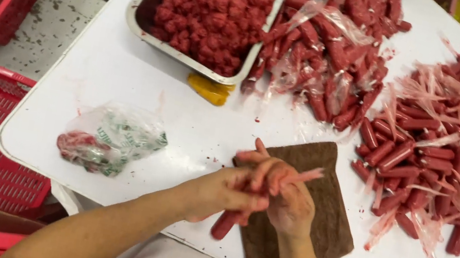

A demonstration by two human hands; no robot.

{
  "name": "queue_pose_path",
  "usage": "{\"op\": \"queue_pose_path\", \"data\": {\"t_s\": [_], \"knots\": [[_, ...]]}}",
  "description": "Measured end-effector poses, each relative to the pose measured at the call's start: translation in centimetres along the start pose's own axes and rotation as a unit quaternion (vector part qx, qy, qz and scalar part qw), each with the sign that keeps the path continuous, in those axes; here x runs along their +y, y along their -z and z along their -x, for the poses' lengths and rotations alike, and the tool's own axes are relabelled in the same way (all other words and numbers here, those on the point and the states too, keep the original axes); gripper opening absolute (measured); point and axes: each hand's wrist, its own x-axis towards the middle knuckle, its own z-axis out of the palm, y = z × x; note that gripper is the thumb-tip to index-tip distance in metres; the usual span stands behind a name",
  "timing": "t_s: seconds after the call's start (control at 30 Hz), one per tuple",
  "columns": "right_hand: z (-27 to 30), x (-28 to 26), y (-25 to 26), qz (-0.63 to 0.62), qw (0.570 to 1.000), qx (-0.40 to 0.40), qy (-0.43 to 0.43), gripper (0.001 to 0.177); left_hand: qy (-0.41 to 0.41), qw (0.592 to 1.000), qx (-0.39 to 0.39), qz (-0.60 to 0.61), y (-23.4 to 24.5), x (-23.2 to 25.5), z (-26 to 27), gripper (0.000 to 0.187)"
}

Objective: Manually twisting and separating individual meat links from a continuous plastic casing on a production table.

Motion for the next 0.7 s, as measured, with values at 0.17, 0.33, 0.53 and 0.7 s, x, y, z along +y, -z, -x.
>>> {"op": "queue_pose_path", "data": {"t_s": [0.17, 0.33, 0.53, 0.7], "knots": [[2.6, -2.0, 3.6, 0.004, 0.999, 0.041, 0.036, 0.041, -0.28, 0.799, 0.097, -0.523, -1.4, 1.8, 0.2, 0.073], [5.2, -3.0, 4.7, 0.151, 0.988, 0.003, -0.033, 0.024, -0.496, 0.722, 0.07, -0.477, -3.4, -4.0, -6.8, 0.017], [9.1, -4.8, 5.2, 0.16, 0.985, 0.065, -0.021, 0.024, -0.202, 0.976, -0.022, -0.08, -4.6, -4.6, -9.7, 0.015], [10.2, -6.4, 6.5, 0.365, 0.93, -0.005, 0.026, 0.025, -0.334, 0.834, -0.117, -0.424, -7.2, -2.3, -7.9, 0.011]]}}
